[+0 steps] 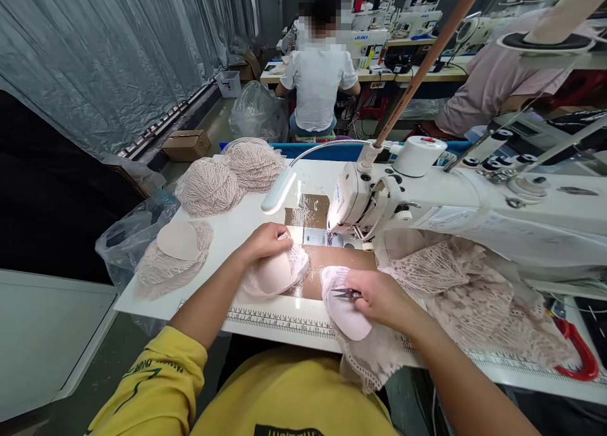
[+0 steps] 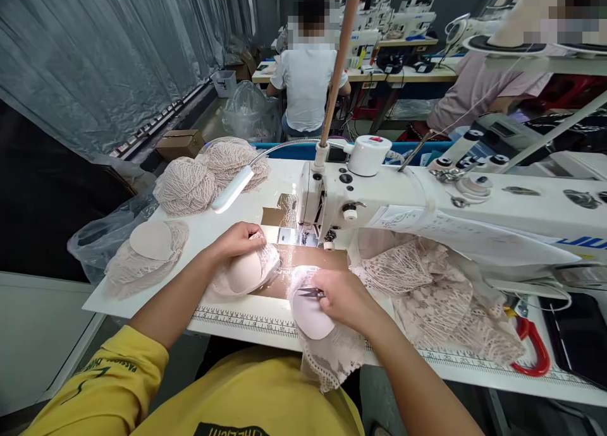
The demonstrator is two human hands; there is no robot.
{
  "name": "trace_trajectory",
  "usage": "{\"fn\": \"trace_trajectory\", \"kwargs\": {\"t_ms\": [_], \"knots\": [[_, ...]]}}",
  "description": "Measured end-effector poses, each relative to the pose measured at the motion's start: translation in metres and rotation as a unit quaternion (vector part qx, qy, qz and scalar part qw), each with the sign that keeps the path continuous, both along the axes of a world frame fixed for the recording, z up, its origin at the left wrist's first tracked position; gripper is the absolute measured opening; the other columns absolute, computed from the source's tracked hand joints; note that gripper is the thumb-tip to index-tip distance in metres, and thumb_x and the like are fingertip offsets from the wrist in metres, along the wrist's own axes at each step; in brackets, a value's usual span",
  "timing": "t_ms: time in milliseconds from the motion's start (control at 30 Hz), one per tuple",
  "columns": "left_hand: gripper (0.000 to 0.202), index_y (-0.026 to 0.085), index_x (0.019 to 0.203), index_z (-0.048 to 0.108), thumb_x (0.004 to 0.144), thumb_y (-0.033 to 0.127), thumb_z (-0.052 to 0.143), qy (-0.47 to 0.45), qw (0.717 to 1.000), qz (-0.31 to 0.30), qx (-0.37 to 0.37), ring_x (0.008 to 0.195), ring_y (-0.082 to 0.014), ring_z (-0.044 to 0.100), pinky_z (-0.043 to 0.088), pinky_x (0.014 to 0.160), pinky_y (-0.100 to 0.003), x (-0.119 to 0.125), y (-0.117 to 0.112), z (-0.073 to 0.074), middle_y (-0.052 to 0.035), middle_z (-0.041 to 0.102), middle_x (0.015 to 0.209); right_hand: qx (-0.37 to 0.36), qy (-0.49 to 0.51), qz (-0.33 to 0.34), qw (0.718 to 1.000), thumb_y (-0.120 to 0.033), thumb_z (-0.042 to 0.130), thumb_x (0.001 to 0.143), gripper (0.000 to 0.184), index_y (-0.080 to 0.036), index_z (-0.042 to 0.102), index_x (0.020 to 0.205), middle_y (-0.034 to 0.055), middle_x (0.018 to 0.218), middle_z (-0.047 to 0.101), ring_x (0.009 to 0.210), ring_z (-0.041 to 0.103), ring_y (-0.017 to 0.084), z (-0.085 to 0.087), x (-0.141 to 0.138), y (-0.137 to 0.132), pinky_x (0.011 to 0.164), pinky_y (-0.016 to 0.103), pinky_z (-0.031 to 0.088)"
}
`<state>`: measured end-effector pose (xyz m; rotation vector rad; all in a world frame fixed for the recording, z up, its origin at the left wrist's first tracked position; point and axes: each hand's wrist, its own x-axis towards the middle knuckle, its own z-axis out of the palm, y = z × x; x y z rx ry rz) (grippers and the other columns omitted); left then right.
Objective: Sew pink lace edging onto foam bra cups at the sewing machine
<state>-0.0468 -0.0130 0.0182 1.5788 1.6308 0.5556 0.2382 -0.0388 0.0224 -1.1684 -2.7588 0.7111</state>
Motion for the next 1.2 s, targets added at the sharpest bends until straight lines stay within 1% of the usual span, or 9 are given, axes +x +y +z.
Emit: {"fn": "trace_trajectory", "kwargs": {"t_ms": [133, 233, 367, 467, 567, 700, 900, 1033, 1200], "knots": [[0.024, 0.015, 0.078, 0.059, 0.079, 0.039, 0.058, -0.133, 0.99, -0.047, 0.005, 0.068, -0.0138, 0.056, 0.042, 0.062, -0.023, 0.005, -0.009, -0.001, -0.0004, 0.058, 0.073, -0.111, 0.179, -0.099, 0.973, -0.023, 0.05, 0.084, 0.019, -0.021, 0.064, 0.096, 0.0062, 0.096, 0.068, 0.088, 0.062, 0.021, -0.002, -0.006, 0.01, 0.075, 0.033, 0.048], [0.025, 0.014, 0.079, 0.057, 0.08, 0.039, 0.06, -0.231, 0.971, -0.064, -0.008, 0.066, -0.0119, 0.053, 0.041, 0.06, -0.022, 0.008, -0.01, -0.002, 0.0002, 0.056, 0.072, -0.173, 0.262, -0.137, 0.939, -0.037, 0.063, 0.079, 0.043, -0.021, 0.06, 0.12, 0.0095, 0.115, 0.066, 0.104, 0.061, 0.025, -0.01, -0.031, 0.016, 0.087, 0.039, 0.049], [0.02, 0.015, 0.083, 0.061, 0.081, 0.034, 0.06, -0.226, 0.969, -0.095, 0.026, 0.078, -0.0144, 0.057, 0.044, 0.07, -0.024, 0.008, -0.011, -0.001, -0.0027, 0.061, 0.084, -0.161, 0.3, -0.141, 0.929, -0.035, 0.06, 0.082, 0.02, -0.019, 0.066, 0.091, 0.0039, 0.087, 0.068, 0.082, 0.061, 0.02, -0.015, -0.058, 0.018, 0.075, 0.034, 0.048], [0.022, 0.016, 0.093, 0.065, 0.076, 0.029, 0.066, -0.159, 0.976, -0.125, 0.085, 0.093, -0.0183, 0.058, 0.043, 0.083, -0.027, 0.01, -0.014, 0.001, -0.0052, 0.065, 0.098, -0.151, 0.318, -0.137, 0.926, -0.035, 0.055, 0.086, 0.022, -0.019, 0.06, 0.073, -0.0007, 0.068, 0.059, 0.067, 0.053, 0.015, -0.017, -0.062, 0.016, 0.063, 0.028, 0.043], [0.031, 0.016, 0.096, 0.066, 0.07, 0.032, 0.072, -0.13, 0.976, -0.153, 0.082, 0.084, -0.0169, 0.058, 0.043, 0.074, -0.025, 0.017, -0.015, 0.002, -0.0041, 0.065, 0.093, -0.169, 0.333, -0.126, 0.919, -0.038, 0.054, 0.087, 0.023, -0.018, 0.062, 0.076, 0.0001, 0.071, 0.06, 0.068, 0.054, 0.016, -0.02, -0.06, 0.015, 0.064, 0.028, 0.042], [0.023, 0.014, 0.081, 0.065, 0.073, 0.035, 0.07, -0.19, 0.97, -0.152, -0.002, 0.07, -0.0126, 0.054, 0.04, 0.063, -0.022, 0.026, -0.015, -0.001, -0.001, 0.062, 0.077, -0.165, 0.327, -0.128, 0.922, -0.04, 0.052, 0.089, 0.025, -0.019, 0.065, 0.085, 0.0028, 0.082, 0.065, 0.079, 0.058, 0.019, -0.024, -0.054, 0.016, 0.073, 0.03, 0.045], [0.026, 0.012, 0.079, 0.068, 0.072, 0.036, 0.073, -0.247, 0.955, -0.135, -0.097, 0.066, -0.0121, 0.055, 0.042, 0.063, -0.022, 0.025, -0.014, -0.002, -0.0018, 0.064, 0.071, -0.212, 0.316, -0.133, 0.915, -0.046, 0.042, 0.094, 0.038, -0.022, 0.058, 0.119, 0.0048, 0.089, 0.067, 0.078, 0.062, 0.018, -0.023, -0.033, 0.021, 0.072, 0.032, 0.049], [0.029, 0.011, 0.084, 0.071, 0.073, 0.038, 0.072, -0.272, 0.946, -0.13, -0.12, 0.067, -0.013, 0.057, 0.044, 0.064, -0.023, 0.024, -0.014, -0.002, -0.0038, 0.066, 0.074, -0.196, 0.291, -0.109, 0.93, -0.044, 0.055, 0.087, 0.035, -0.021, 0.066, 0.112, 0.0087, 0.106, 0.068, 0.098, 0.062, 0.023, -0.015, -0.029, 0.022, 0.086, 0.038, 0.048], [0.033, 0.01, 0.087, 0.072, 0.072, 0.039, 0.074, -0.3, 0.936, -0.113, -0.145, 0.067, -0.0138, 0.058, 0.045, 0.064, -0.024, 0.025, -0.015, -0.003, -0.0057, 0.067, 0.075, -0.21, 0.278, -0.111, 0.931, -0.042, 0.059, 0.084, 0.032, -0.019, 0.066, 0.107, 0.0068, 0.097, 0.068, 0.089, 0.063, 0.021, -0.011, -0.03, 0.022, 0.083, 0.036, 0.05]]}}
